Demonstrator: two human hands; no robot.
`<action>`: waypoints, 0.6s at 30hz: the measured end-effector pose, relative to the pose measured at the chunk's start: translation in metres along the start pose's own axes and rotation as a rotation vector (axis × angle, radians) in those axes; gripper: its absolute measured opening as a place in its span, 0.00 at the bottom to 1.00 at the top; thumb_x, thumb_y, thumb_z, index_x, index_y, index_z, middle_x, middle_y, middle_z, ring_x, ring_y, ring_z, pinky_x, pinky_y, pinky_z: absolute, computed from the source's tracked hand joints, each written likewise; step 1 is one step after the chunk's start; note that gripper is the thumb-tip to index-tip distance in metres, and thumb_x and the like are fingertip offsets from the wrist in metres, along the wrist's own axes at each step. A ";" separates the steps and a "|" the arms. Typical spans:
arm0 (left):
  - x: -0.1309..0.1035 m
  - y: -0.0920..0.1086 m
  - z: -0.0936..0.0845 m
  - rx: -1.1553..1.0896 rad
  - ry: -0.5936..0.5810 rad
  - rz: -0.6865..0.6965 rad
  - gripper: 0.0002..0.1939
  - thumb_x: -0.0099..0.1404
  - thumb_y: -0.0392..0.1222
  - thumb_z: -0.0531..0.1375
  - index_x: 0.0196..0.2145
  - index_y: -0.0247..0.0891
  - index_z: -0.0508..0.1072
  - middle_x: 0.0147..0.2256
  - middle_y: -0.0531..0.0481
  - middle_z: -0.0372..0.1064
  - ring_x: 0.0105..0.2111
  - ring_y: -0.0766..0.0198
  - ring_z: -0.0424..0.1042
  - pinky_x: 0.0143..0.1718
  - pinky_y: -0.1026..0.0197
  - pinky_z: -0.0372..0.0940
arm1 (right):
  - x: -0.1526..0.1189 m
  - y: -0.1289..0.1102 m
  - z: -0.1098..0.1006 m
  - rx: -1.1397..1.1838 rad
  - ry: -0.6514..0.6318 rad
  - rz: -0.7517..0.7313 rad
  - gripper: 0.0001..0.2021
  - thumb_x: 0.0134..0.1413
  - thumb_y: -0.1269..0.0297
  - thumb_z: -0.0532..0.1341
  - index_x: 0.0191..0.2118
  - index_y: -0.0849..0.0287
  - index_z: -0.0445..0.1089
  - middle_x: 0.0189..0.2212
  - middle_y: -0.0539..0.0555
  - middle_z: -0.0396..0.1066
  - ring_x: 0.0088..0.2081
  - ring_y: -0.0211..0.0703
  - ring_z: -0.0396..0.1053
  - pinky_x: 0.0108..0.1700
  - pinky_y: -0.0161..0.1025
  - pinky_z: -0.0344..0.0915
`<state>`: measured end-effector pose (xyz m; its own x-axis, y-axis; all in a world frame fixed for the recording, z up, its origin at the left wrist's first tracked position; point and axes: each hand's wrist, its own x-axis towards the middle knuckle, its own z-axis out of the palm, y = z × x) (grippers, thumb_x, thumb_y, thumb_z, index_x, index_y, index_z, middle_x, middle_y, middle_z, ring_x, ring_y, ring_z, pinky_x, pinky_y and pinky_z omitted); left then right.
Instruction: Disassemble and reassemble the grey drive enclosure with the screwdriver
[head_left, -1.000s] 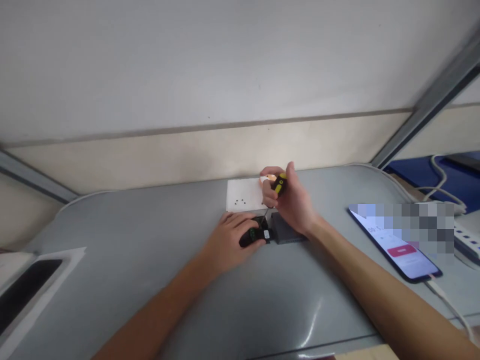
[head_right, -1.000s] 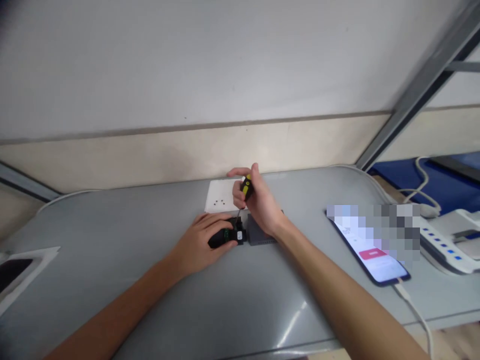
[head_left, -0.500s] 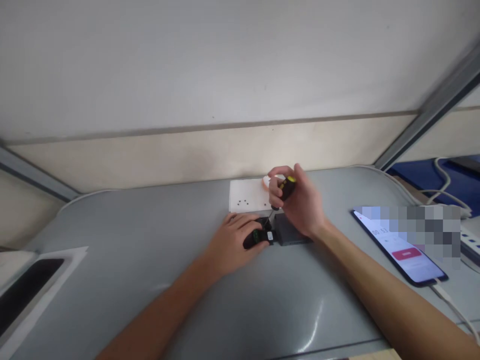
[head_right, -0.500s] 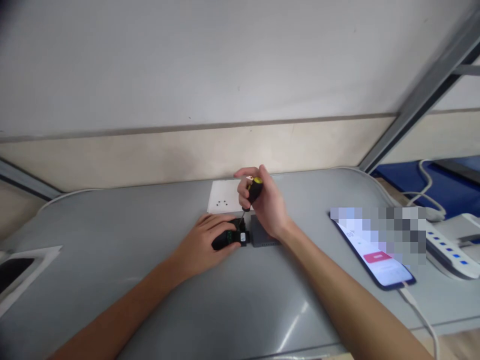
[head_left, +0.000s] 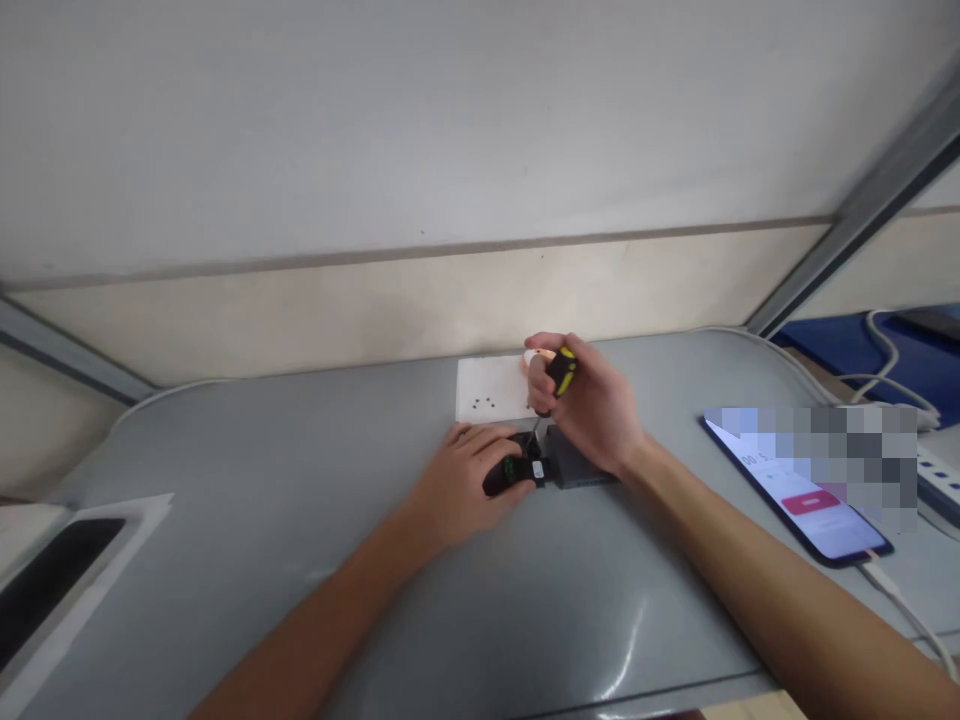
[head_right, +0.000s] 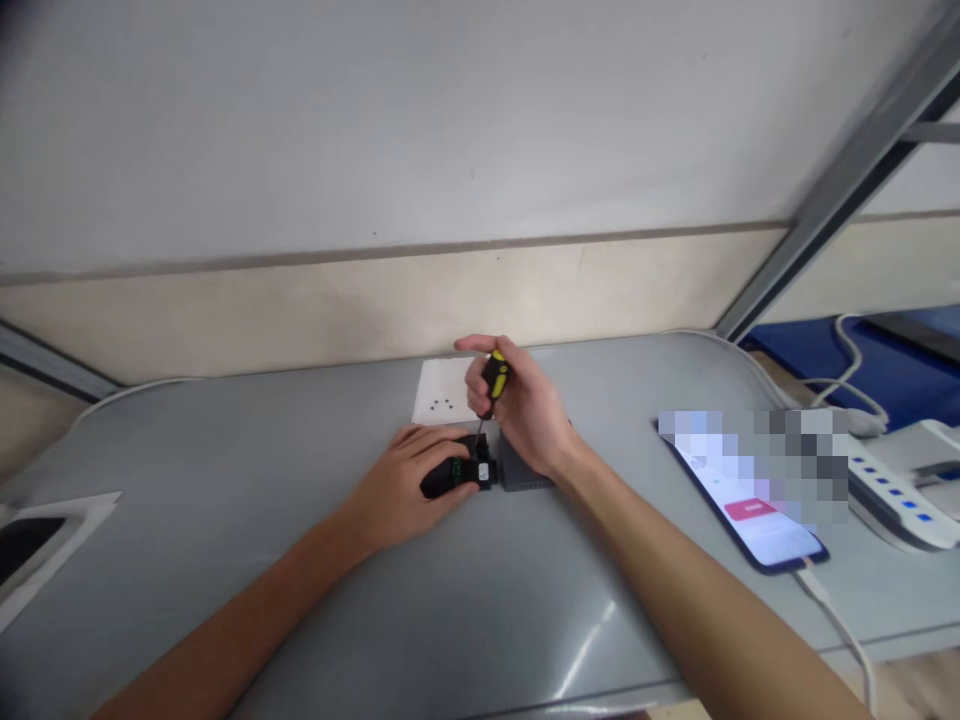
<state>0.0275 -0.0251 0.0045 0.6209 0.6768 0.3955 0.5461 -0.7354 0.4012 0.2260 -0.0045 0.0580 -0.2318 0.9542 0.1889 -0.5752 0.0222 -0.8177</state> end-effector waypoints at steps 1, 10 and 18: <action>0.000 0.000 0.000 -0.001 0.007 0.008 0.09 0.68 0.45 0.66 0.45 0.43 0.75 0.55 0.48 0.76 0.53 0.54 0.75 0.58 0.47 0.63 | 0.000 0.000 -0.001 0.017 -0.003 -0.003 0.17 0.63 0.44 0.63 0.40 0.54 0.72 0.30 0.49 0.61 0.29 0.36 0.61 0.33 0.38 0.61; -0.001 -0.001 0.002 0.002 0.024 0.036 0.09 0.68 0.45 0.67 0.45 0.43 0.75 0.56 0.48 0.76 0.53 0.54 0.76 0.57 0.47 0.63 | 0.005 0.010 -0.006 -0.122 0.120 -0.094 0.21 0.59 0.43 0.67 0.34 0.52 0.61 0.22 0.42 0.49 0.21 0.32 0.44 0.24 0.36 0.45; 0.000 -0.001 0.000 -0.004 0.023 0.035 0.10 0.68 0.44 0.67 0.45 0.42 0.75 0.55 0.48 0.76 0.53 0.54 0.76 0.56 0.47 0.64 | 0.005 0.004 -0.008 -0.020 0.088 -0.057 0.15 0.58 0.48 0.68 0.36 0.53 0.70 0.34 0.49 0.66 0.33 0.37 0.66 0.36 0.38 0.64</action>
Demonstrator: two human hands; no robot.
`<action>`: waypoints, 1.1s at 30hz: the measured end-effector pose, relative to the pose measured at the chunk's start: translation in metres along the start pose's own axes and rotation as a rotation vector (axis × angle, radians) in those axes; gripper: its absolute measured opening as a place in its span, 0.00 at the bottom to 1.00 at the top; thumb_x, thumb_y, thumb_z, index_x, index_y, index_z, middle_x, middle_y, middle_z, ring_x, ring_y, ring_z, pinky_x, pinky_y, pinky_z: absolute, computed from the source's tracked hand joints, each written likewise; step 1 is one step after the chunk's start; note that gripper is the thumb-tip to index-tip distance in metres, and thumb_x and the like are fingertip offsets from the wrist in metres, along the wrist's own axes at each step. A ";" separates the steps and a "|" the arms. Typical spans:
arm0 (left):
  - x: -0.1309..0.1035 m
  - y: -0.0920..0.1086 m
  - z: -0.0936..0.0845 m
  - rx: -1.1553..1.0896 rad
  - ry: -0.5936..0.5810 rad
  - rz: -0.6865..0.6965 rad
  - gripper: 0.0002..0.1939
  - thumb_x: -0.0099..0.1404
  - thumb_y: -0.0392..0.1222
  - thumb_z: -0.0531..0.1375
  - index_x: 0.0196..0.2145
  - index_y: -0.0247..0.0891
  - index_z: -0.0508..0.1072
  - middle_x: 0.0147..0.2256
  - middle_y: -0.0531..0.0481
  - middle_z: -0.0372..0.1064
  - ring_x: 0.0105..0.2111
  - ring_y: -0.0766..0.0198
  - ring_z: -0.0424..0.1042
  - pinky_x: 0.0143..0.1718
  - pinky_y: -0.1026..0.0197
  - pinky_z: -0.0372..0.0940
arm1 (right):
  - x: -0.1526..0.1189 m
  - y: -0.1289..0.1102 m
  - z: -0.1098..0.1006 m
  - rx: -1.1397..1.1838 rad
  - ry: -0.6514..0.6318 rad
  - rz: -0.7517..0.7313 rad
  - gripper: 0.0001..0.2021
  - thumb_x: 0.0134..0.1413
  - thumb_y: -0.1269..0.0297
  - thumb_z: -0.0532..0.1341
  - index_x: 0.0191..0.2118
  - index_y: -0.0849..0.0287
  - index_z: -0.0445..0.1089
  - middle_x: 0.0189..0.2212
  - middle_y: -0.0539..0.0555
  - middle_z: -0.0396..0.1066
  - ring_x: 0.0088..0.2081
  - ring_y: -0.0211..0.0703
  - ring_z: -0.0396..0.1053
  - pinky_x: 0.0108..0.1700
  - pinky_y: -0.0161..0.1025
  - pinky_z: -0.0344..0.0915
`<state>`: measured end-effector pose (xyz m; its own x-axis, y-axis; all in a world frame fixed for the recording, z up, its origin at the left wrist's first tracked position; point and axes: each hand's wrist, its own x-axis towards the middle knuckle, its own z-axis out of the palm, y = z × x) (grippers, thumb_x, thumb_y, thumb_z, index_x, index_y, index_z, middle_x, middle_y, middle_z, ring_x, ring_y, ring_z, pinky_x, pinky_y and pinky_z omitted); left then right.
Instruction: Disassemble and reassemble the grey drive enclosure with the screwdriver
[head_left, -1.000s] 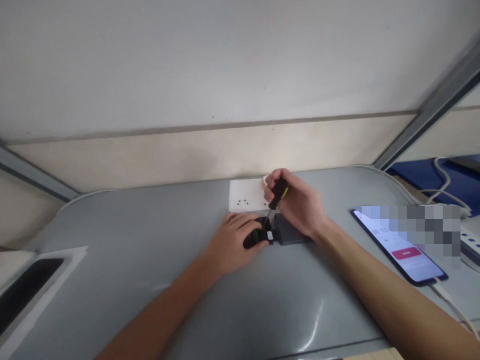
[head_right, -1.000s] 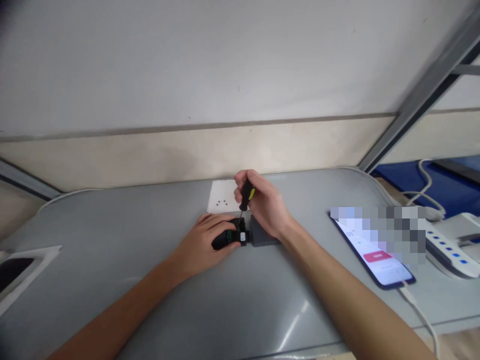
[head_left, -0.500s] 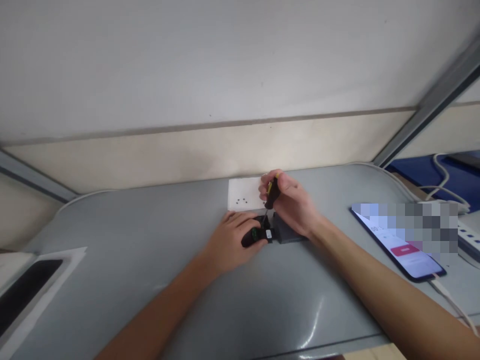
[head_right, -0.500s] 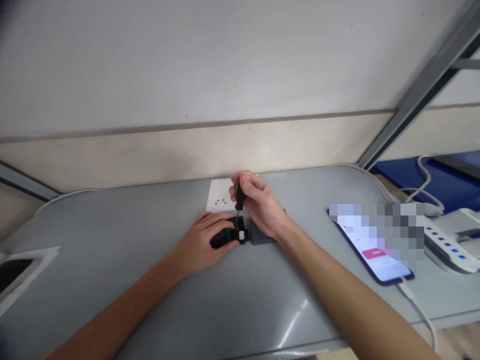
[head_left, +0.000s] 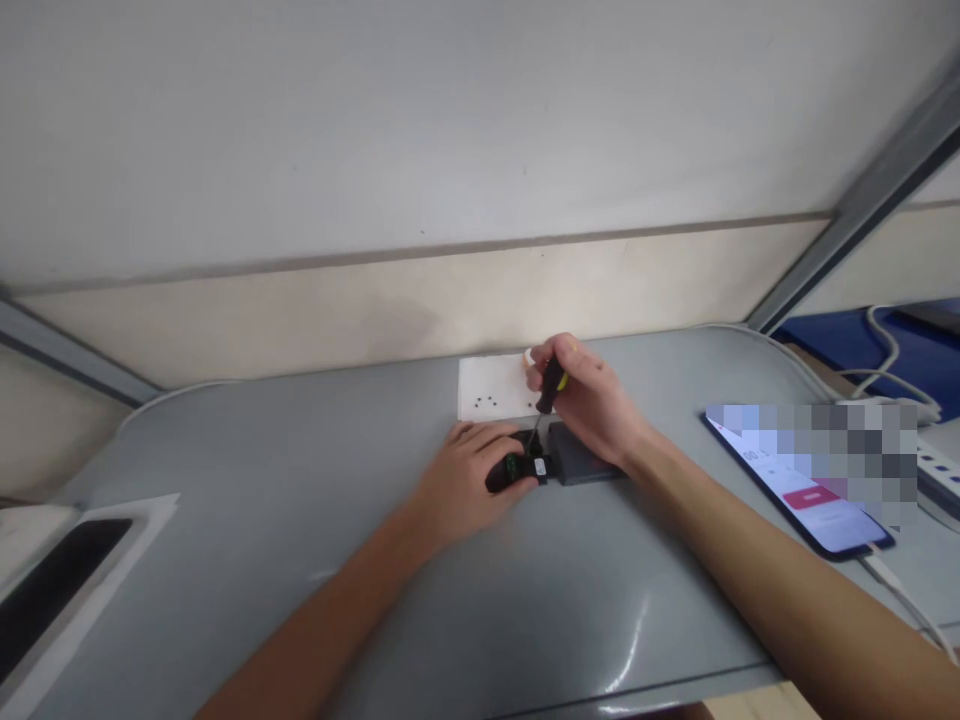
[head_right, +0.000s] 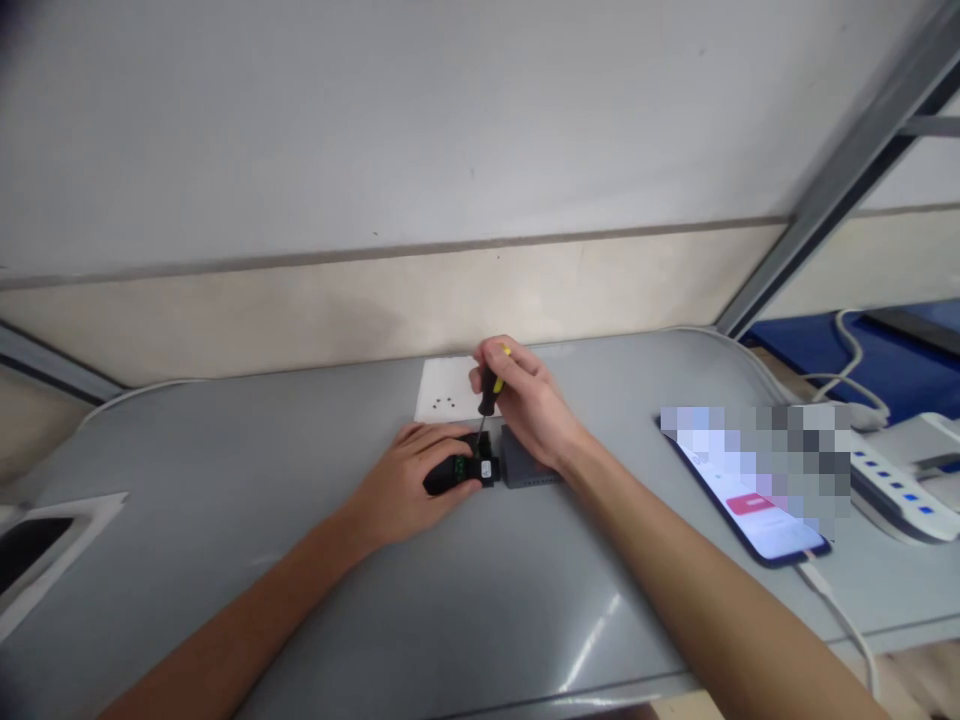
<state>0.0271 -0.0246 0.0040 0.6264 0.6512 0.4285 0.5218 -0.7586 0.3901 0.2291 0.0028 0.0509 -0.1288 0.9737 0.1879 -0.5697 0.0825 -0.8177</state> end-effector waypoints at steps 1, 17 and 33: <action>0.000 0.000 0.000 0.001 0.001 0.003 0.09 0.68 0.44 0.67 0.45 0.42 0.75 0.55 0.48 0.76 0.53 0.54 0.76 0.56 0.47 0.64 | -0.001 0.000 0.000 0.005 0.012 0.000 0.17 0.57 0.49 0.70 0.33 0.54 0.67 0.35 0.49 0.67 0.33 0.37 0.67 0.37 0.38 0.64; 0.000 0.000 0.000 -0.001 -0.003 -0.005 0.10 0.67 0.44 0.68 0.44 0.43 0.75 0.55 0.47 0.76 0.53 0.53 0.76 0.57 0.47 0.64 | -0.004 0.002 0.005 -0.024 0.025 0.000 0.21 0.57 0.49 0.70 0.30 0.54 0.60 0.26 0.45 0.60 0.25 0.34 0.59 0.29 0.36 0.57; -0.001 -0.002 0.002 -0.008 0.001 -0.021 0.09 0.67 0.44 0.68 0.43 0.43 0.75 0.54 0.48 0.77 0.52 0.54 0.75 0.57 0.48 0.65 | 0.000 -0.004 -0.003 0.072 0.032 0.058 0.23 0.56 0.44 0.70 0.29 0.54 0.62 0.21 0.43 0.50 0.21 0.32 0.49 0.24 0.35 0.51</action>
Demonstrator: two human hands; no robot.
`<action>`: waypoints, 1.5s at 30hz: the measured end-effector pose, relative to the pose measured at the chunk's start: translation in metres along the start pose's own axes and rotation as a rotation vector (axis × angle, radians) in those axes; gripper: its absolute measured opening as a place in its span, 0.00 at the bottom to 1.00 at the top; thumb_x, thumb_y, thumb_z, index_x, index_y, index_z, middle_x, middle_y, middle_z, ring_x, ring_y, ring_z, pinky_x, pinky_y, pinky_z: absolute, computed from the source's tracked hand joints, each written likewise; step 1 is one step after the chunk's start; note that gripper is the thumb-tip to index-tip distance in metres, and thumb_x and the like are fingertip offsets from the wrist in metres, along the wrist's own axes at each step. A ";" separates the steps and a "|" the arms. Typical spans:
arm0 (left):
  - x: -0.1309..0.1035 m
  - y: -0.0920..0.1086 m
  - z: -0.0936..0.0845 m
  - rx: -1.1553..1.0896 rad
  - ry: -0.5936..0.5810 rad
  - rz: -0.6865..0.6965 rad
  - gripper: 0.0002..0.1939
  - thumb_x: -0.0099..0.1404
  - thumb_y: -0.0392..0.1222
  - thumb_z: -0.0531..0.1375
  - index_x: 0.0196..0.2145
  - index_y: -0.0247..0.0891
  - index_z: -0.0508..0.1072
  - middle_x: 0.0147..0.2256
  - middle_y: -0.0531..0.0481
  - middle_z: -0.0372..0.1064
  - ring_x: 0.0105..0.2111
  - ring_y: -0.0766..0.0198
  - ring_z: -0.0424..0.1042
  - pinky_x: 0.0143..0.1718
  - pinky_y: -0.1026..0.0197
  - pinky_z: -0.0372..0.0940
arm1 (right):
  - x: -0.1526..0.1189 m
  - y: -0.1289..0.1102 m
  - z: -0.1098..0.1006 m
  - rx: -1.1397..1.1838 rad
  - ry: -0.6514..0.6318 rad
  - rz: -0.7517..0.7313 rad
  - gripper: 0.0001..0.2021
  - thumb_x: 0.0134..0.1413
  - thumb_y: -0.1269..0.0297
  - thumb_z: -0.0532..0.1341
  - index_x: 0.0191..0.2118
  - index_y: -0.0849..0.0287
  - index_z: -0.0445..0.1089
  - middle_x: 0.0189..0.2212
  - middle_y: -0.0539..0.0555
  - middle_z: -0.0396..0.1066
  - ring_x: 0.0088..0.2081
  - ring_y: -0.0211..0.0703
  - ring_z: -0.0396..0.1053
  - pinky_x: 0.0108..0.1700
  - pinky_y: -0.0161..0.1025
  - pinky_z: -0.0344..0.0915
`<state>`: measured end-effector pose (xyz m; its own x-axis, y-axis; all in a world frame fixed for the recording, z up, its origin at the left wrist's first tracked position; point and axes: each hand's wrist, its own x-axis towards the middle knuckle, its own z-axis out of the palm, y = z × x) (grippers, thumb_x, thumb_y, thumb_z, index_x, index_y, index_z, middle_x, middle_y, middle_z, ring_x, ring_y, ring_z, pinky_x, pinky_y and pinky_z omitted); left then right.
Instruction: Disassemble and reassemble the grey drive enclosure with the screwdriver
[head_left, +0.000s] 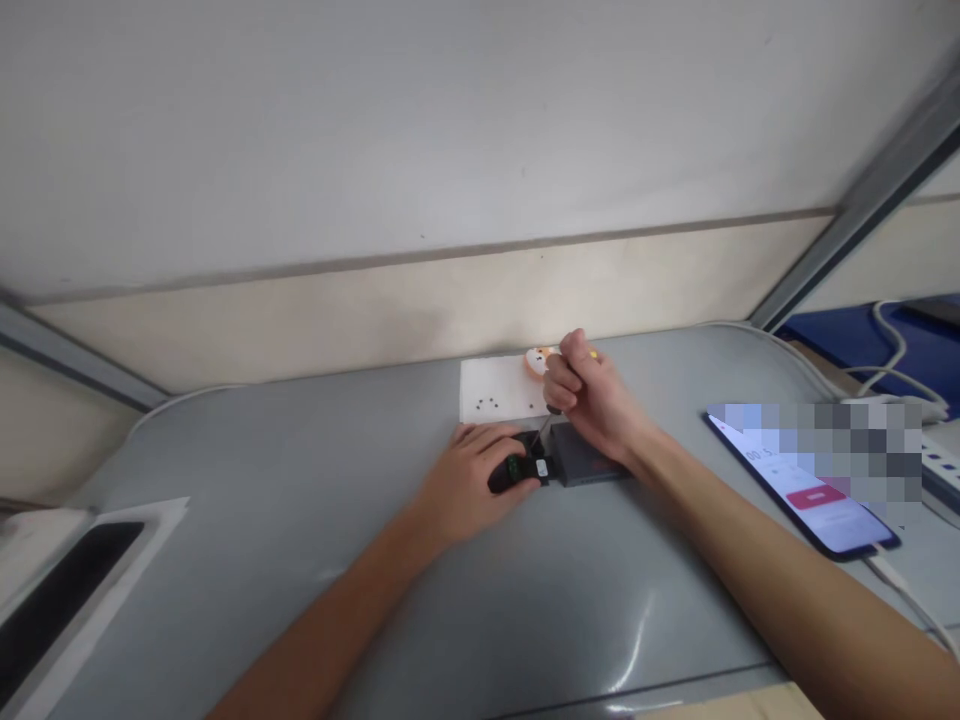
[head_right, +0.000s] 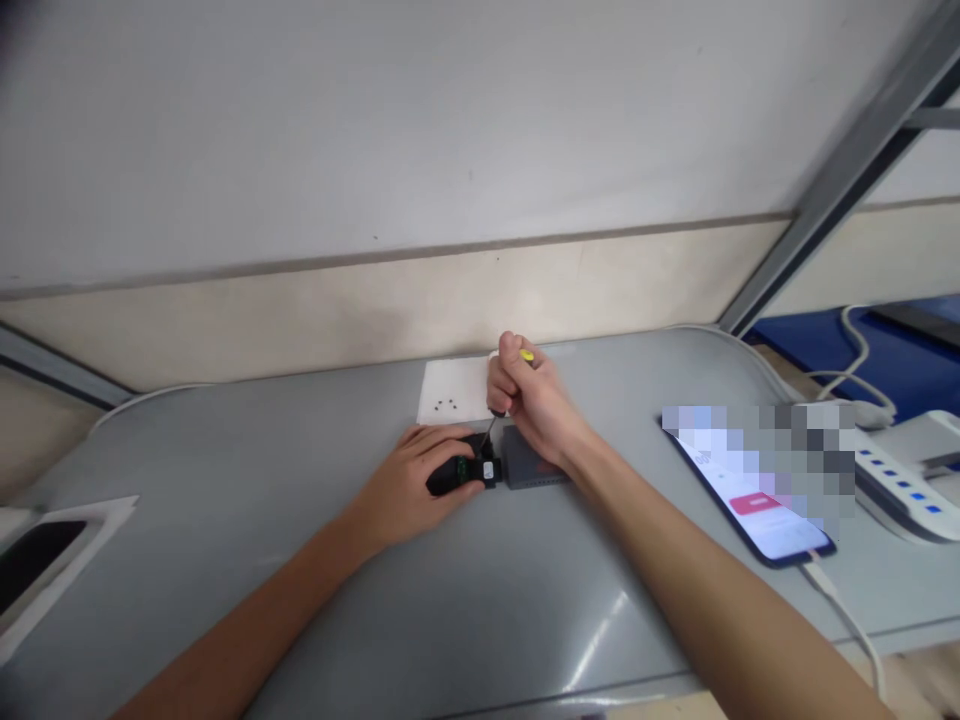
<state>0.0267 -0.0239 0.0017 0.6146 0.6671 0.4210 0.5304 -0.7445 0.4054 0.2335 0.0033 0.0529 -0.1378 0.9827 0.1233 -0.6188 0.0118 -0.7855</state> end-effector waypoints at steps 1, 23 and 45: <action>0.000 0.000 0.000 -0.001 0.000 -0.002 0.09 0.67 0.44 0.68 0.43 0.43 0.75 0.54 0.48 0.77 0.52 0.54 0.75 0.57 0.48 0.65 | 0.000 0.000 0.001 -0.003 -0.005 0.002 0.21 0.56 0.42 0.68 0.32 0.54 0.65 0.21 0.42 0.48 0.21 0.33 0.47 0.24 0.36 0.50; 0.002 0.001 -0.003 0.029 -0.021 -0.002 0.09 0.68 0.44 0.66 0.45 0.43 0.75 0.55 0.47 0.76 0.56 0.53 0.73 0.60 0.45 0.64 | 0.000 -0.004 0.004 0.012 -0.098 0.020 0.14 0.55 0.51 0.70 0.37 0.54 0.72 0.33 0.50 0.67 0.33 0.38 0.65 0.35 0.39 0.63; 0.001 -0.001 -0.003 -0.005 -0.048 0.004 0.09 0.69 0.45 0.66 0.45 0.43 0.74 0.56 0.47 0.75 0.56 0.53 0.73 0.60 0.45 0.64 | -0.004 0.004 0.011 -0.161 0.004 -0.065 0.25 0.56 0.44 0.69 0.30 0.53 0.56 0.22 0.42 0.53 0.21 0.32 0.48 0.25 0.37 0.48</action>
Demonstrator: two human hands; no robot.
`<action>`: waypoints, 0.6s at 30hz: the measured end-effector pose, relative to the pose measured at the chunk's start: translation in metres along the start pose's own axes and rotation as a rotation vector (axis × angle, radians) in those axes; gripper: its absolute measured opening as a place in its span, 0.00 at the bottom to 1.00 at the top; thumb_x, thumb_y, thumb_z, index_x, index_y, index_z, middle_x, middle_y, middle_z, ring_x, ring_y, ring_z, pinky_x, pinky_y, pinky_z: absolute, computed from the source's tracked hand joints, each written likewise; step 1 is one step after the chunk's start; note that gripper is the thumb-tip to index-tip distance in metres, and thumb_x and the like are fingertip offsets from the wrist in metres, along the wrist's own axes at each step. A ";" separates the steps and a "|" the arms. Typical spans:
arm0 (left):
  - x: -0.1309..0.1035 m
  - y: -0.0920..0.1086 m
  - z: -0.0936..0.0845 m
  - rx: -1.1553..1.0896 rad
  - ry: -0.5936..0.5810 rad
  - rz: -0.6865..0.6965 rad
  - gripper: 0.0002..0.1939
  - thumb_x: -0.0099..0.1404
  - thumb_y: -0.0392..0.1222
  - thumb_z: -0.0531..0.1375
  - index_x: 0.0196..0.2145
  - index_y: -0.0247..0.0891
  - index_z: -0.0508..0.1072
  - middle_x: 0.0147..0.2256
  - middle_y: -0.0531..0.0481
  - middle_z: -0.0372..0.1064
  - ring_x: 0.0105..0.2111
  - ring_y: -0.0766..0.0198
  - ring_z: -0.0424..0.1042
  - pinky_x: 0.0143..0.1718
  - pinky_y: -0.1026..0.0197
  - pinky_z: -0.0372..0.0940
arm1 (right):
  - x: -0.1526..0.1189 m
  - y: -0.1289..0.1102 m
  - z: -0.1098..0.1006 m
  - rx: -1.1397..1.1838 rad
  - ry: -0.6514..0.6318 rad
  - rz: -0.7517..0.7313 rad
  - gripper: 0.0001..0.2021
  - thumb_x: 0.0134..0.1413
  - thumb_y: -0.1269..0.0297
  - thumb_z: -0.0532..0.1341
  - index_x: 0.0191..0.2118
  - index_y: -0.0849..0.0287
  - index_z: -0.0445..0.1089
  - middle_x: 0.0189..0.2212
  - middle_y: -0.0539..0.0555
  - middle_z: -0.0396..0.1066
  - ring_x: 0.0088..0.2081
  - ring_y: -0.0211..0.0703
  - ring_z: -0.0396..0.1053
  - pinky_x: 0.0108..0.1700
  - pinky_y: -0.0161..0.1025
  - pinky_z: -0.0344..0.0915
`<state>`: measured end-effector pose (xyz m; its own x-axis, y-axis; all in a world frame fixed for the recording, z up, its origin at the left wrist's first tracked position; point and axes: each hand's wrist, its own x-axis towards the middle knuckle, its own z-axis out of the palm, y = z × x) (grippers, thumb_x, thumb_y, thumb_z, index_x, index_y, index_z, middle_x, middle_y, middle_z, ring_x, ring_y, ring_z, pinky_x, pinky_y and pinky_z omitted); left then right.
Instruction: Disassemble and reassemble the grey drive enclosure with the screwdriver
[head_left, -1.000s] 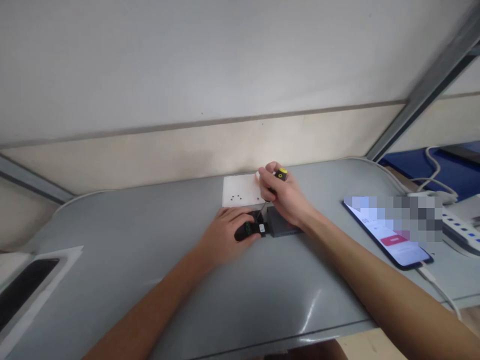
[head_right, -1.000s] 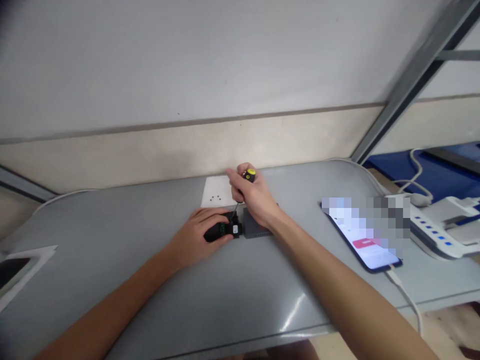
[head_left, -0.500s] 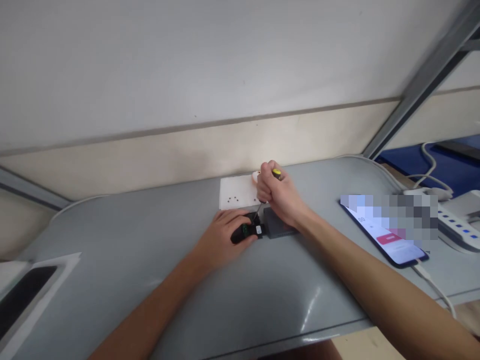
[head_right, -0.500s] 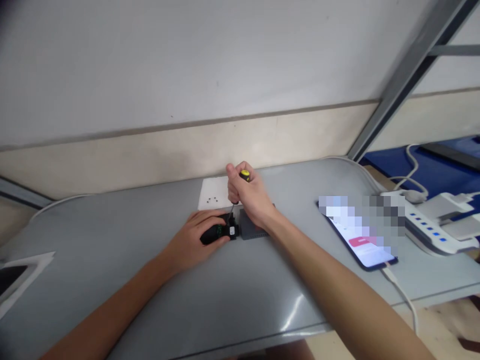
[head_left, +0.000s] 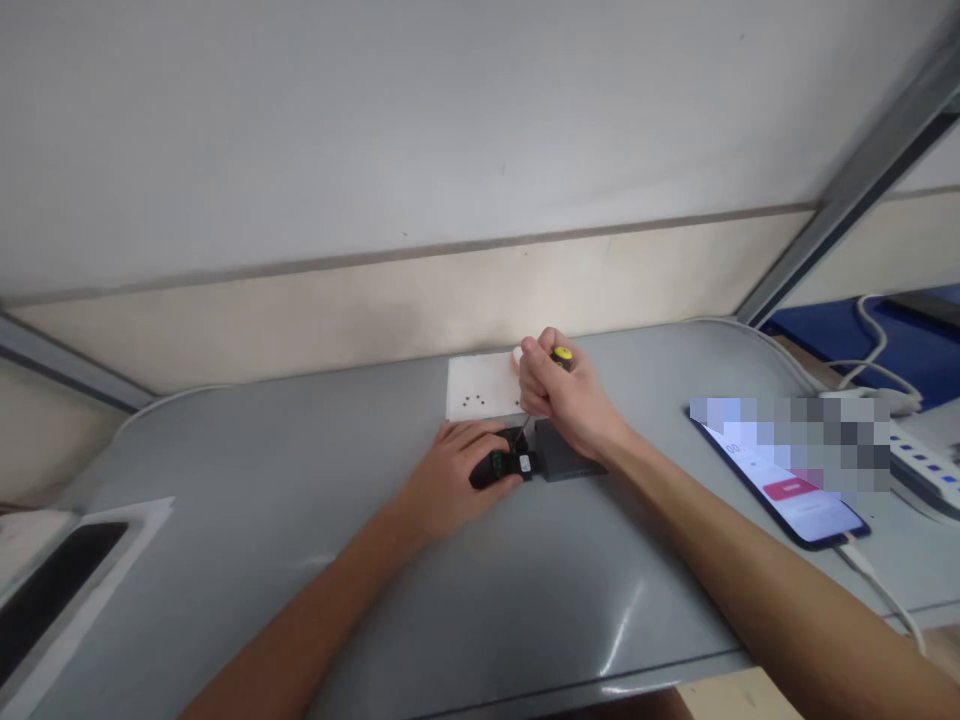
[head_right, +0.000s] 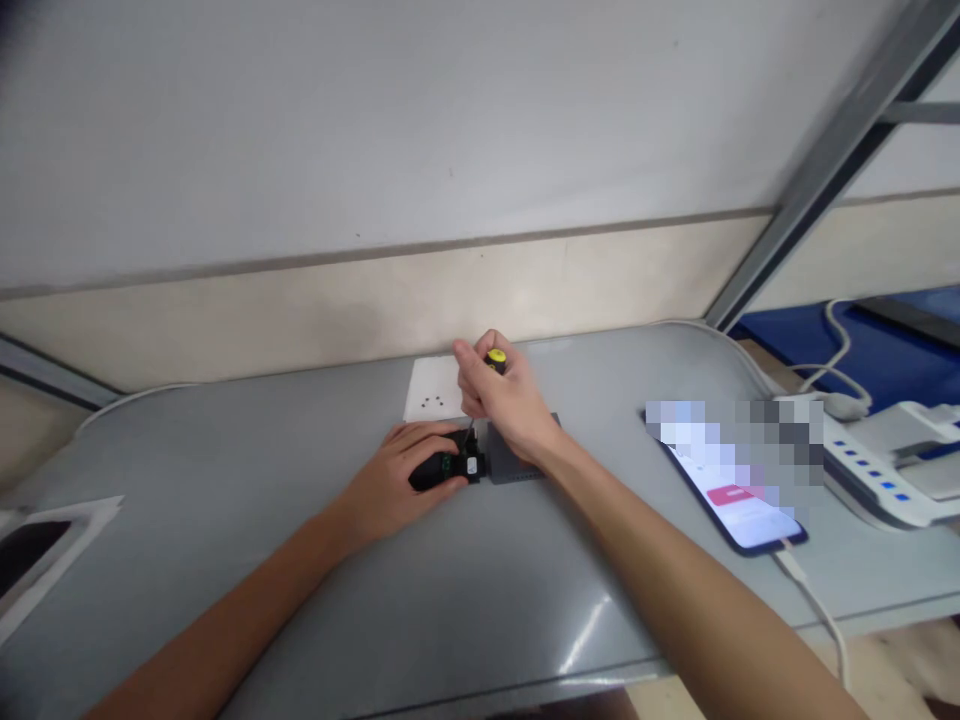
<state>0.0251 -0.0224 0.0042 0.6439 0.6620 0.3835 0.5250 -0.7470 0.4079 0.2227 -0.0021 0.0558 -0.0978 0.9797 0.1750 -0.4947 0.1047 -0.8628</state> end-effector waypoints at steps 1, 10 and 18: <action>0.000 0.000 0.000 -0.003 0.000 -0.002 0.09 0.69 0.45 0.66 0.45 0.43 0.75 0.56 0.47 0.75 0.56 0.53 0.73 0.60 0.45 0.64 | 0.000 0.000 0.000 -0.001 -0.013 -0.003 0.24 0.56 0.42 0.68 0.31 0.52 0.58 0.21 0.42 0.50 0.21 0.33 0.45 0.25 0.37 0.47; -0.001 -0.001 0.001 0.000 0.013 0.000 0.10 0.69 0.46 0.66 0.46 0.43 0.75 0.56 0.46 0.75 0.56 0.53 0.73 0.60 0.45 0.65 | 0.004 -0.001 -0.006 0.147 0.009 0.039 0.19 0.53 0.52 0.73 0.31 0.54 0.64 0.36 0.49 0.68 0.34 0.37 0.68 0.38 0.38 0.65; -0.001 0.002 0.001 0.004 0.020 0.003 0.09 0.69 0.45 0.66 0.46 0.43 0.75 0.56 0.46 0.75 0.56 0.53 0.74 0.60 0.46 0.64 | 0.004 -0.001 -0.004 0.104 0.012 0.038 0.23 0.57 0.37 0.65 0.34 0.53 0.67 0.21 0.43 0.49 0.21 0.33 0.46 0.23 0.38 0.49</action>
<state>0.0260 -0.0242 0.0039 0.6346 0.6606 0.4010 0.5250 -0.7493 0.4035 0.2267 0.0023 0.0555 -0.1079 0.9847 0.1366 -0.5775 0.0498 -0.8149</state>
